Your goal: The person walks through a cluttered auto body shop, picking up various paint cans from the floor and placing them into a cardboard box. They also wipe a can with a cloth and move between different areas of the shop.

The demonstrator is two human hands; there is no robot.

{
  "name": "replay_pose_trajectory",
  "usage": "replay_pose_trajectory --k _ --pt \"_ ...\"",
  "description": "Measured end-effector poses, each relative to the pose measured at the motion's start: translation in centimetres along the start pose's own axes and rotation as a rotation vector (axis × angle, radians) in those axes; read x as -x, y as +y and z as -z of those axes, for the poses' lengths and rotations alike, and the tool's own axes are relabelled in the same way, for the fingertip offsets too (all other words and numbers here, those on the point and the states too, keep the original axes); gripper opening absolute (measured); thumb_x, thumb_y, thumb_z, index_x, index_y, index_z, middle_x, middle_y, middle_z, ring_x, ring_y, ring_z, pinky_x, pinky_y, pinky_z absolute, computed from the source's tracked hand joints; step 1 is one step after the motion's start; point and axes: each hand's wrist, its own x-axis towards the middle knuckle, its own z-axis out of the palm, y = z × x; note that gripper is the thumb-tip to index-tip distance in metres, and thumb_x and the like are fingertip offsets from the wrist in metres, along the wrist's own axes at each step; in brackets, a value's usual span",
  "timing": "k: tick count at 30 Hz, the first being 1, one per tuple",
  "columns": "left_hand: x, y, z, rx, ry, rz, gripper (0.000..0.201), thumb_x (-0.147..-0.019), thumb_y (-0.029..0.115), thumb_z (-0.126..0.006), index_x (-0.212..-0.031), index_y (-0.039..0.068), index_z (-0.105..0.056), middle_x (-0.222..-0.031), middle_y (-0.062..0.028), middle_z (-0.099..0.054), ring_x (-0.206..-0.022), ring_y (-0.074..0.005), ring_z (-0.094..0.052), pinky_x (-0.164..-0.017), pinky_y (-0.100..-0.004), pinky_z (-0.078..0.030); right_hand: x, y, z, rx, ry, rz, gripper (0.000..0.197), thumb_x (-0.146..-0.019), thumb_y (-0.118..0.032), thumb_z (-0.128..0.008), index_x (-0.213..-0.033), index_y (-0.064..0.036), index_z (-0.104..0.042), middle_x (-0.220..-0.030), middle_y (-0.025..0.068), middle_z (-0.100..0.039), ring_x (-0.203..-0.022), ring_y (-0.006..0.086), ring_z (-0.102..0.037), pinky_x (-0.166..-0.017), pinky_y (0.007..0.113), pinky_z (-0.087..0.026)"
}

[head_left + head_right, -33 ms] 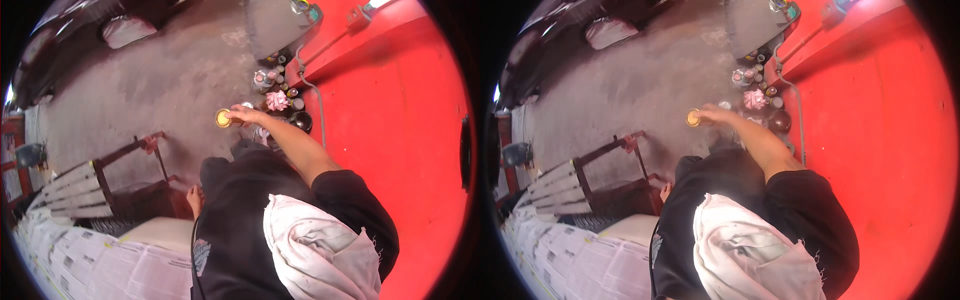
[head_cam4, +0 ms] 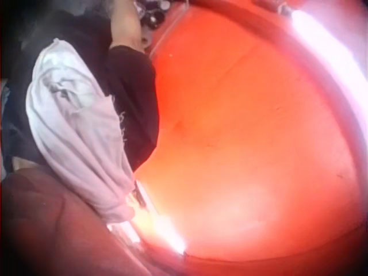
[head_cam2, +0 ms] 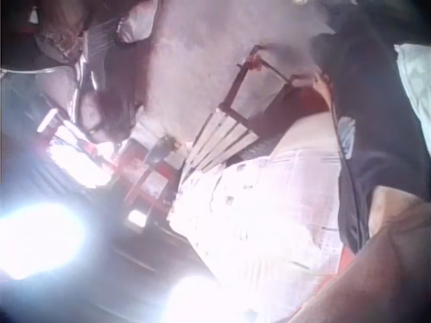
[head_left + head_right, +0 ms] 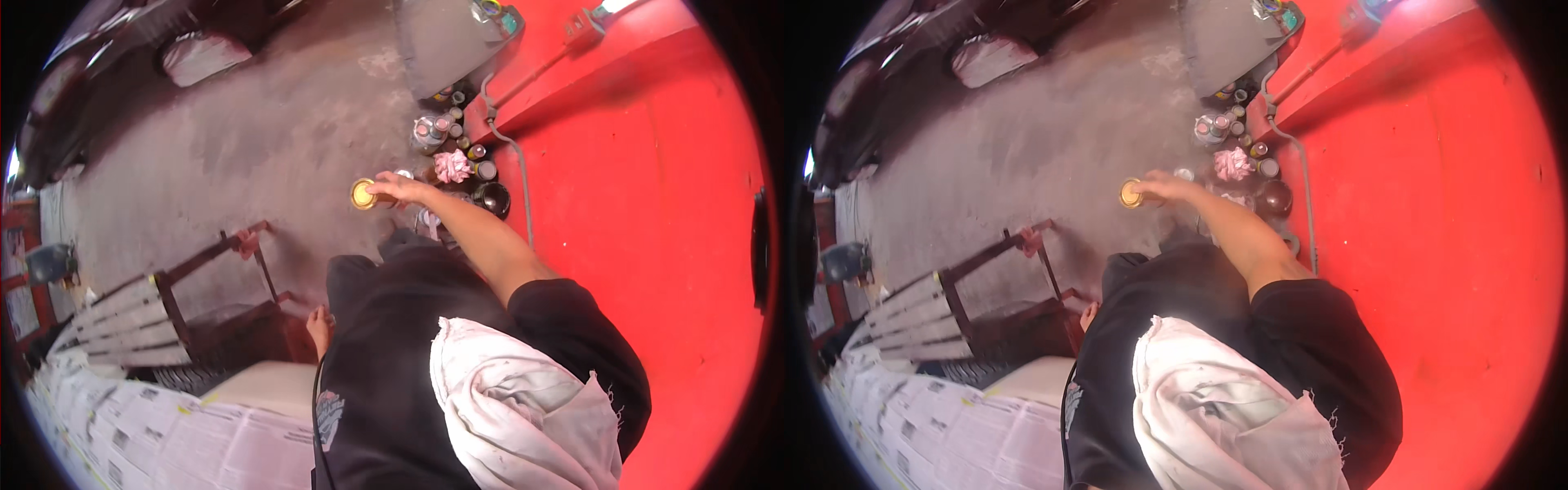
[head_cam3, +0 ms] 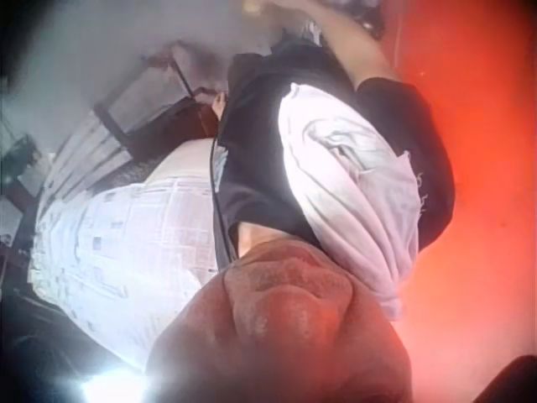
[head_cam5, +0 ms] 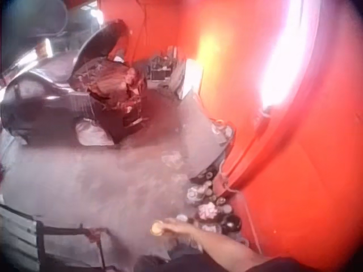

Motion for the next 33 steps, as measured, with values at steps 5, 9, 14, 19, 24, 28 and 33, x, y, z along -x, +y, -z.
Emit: replay_pose_trajectory --k 5,9,14,19,24,28,33 --pt "-16.4 -7.7 5.1 -0.560 -0.078 -0.259 0.046 -0.092 0.044 -0.063 -0.096 0.000 -0.075 -0.082 -0.0148 -0.071 -0.081 -0.0274 -0.066 -0.079 -0.0444 -0.050 -7.5 2.3 3.6 -0.070 0.207 -0.003 0.101 -0.078 -0.069 -0.072 -0.152 -0.0086 -0.041 -0.150 0.0196 -0.044 -0.135 0.0363 -0.048 -0.090 0.052 -0.055" --pt "-26.2 -1.5 5.7 -0.351 -0.049 -0.087 0.046 -0.095 0.043 -0.060 -0.091 0.000 -0.074 -0.076 -0.0120 -0.068 -0.072 -0.0223 -0.065 -0.067 -0.0380 -0.050 -5.9 -0.7 6.7 -0.442 0.174 -0.013 0.082 -0.081 -0.059 -0.075 -0.142 -0.0090 -0.052 -0.127 0.0143 -0.062 -0.102 0.0242 -0.066 -0.068 0.043 -0.059" --pt "-32.3 16.1 5.4 -0.193 -0.287 -0.172 0.043 -0.100 0.040 -0.056 -0.076 0.005 -0.065 -0.065 -0.0052 -0.059 -0.051 -0.0128 -0.055 -0.047 -0.0280 -0.042 -10.2 7.6 9.2 -0.890 0.470 0.074 0.042 -0.091 -0.039 -0.076 -0.113 -0.0033 -0.068 -0.094 0.0058 -0.070 -0.075 0.0151 -0.067 -0.058 0.033 -0.053" --pt "-39.2 35.2 5.6 -0.110 -0.271 -0.033 0.031 -0.099 0.030 -0.060 -0.106 0.001 -0.067 -0.077 -0.0082 -0.064 -0.057 -0.0163 -0.059 -0.047 -0.0330 -0.049 -10.6 -3.5 8.8 -0.758 0.532 -0.174 0.065 -0.085 -0.064 -0.068 -0.131 -0.0192 -0.061 -0.113 0.0015 -0.067 -0.094 0.0185 -0.065 -0.073 0.044 -0.052" --pt "-47.4 47.7 7.0 -0.334 -0.191 -0.274 0.032 -0.096 0.029 -0.062 -0.105 -0.001 -0.071 -0.075 -0.0066 -0.067 -0.059 -0.0151 -0.062 -0.048 -0.0327 -0.050 -16.8 -12.9 8.8 -0.677 0.535 -0.062 0.073 -0.086 -0.062 -0.067 -0.141 -0.0196 -0.047 -0.123 0.0060 -0.061 -0.093 0.0259 -0.065 -0.064 0.039 -0.058" --pt "-51.2 53.6 5.1 -0.295 -0.193 -0.350 0.035 -0.096 0.029 -0.063 -0.111 -0.001 -0.070 -0.082 -0.0083 -0.070 -0.063 -0.0153 -0.064 -0.051 -0.0324 -0.052 -20.4 -17.7 11.4 -0.657 0.543 -0.096 0.074 -0.084 -0.063 -0.068 -0.142 -0.0221 -0.046 -0.133 0.0074 -0.055 -0.086 0.0246 -0.064 -0.061 0.039 -0.057" --pt "-51.9 55.4 0.4 -0.363 -0.305 -0.283 0.038 -0.095 0.030 -0.064 -0.116 -0.002 -0.068 -0.084 -0.0095 -0.070 -0.065 -0.0154 -0.065 -0.052 -0.0317 -0.053 -24.2 -20.7 17.2 -0.696 0.520 -0.142 0.076 -0.083 -0.063 -0.070 -0.141 -0.0221 -0.046 -0.129 0.0094 -0.055 -0.057 0.0208 -0.057 -0.050 0.033 -0.054"
